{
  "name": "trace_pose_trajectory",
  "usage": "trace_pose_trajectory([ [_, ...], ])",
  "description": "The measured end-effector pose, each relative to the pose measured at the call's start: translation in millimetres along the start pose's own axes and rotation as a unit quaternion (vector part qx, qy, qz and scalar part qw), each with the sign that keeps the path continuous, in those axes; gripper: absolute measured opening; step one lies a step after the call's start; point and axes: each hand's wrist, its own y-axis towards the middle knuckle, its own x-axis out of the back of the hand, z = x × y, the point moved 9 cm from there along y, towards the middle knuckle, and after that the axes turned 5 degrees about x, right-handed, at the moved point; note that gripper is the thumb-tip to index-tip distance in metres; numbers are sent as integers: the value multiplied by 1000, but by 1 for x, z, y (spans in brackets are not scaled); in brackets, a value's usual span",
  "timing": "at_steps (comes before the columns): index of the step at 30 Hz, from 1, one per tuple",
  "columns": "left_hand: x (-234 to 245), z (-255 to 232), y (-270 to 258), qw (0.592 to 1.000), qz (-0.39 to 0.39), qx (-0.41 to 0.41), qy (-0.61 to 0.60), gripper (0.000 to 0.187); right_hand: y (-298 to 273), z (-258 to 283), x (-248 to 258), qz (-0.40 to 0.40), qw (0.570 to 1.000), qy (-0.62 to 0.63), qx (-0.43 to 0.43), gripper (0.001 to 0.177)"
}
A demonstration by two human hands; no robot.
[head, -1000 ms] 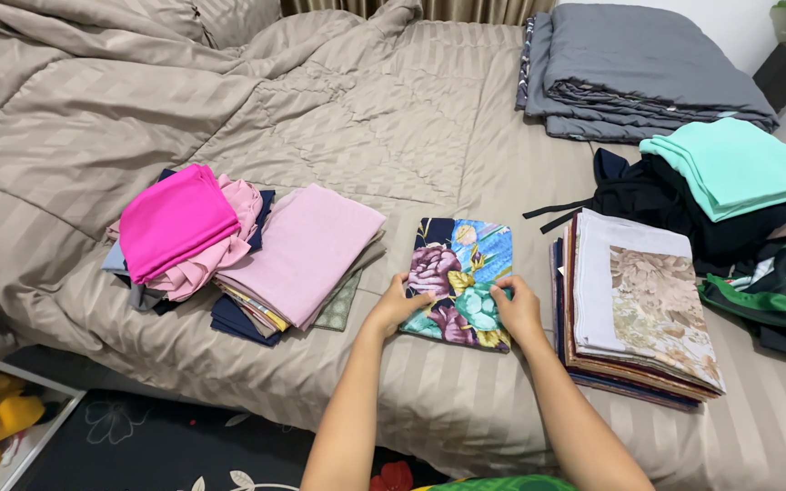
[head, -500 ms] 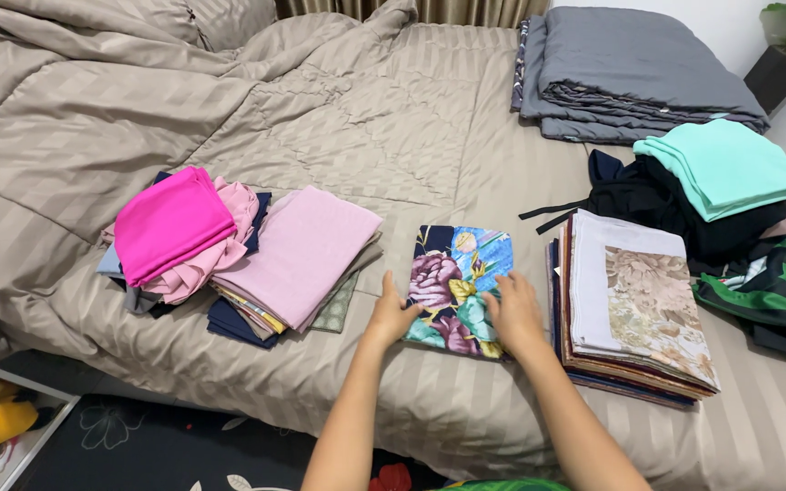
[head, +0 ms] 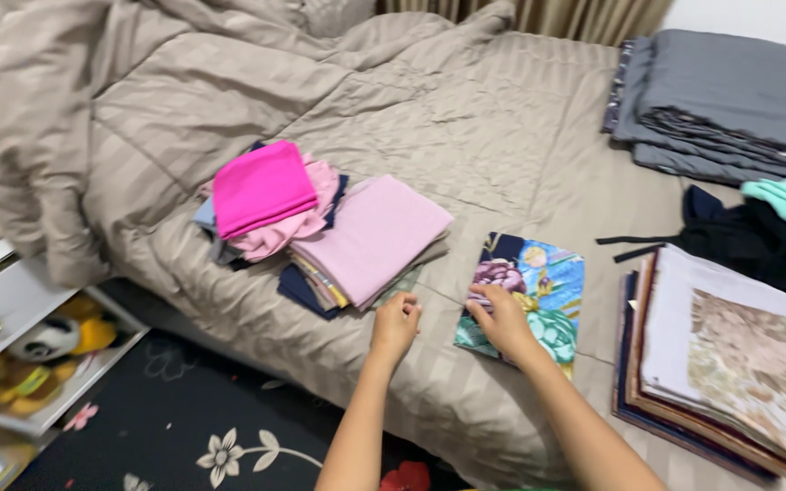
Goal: The person organizes folded clothes on a bed into separate stacks by picking up individual pieces of fabric and placing them onto one of several piles.
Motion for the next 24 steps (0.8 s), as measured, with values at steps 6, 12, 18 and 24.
trace_pose_trajectory([
  [6, 23, 21, -18, 999, 0, -13, -38, 10, 56, 120, -62, -43, 980, 73, 182, 27],
  [12, 21, 70, -20, 979, 23, 79, -186, 11, 81, 178, -91, -24, 936, 53, 347, 45],
  [18, 18, 89, -20, 953, 54, 94, -284, 16, 117, 80, -133, 31, 992, 115, 46, 18],
  [24, 16, 82, -10, 916, 99, 94, -378, 37, 122, 29, -169, 49, 878, 450, -154, 11],
])
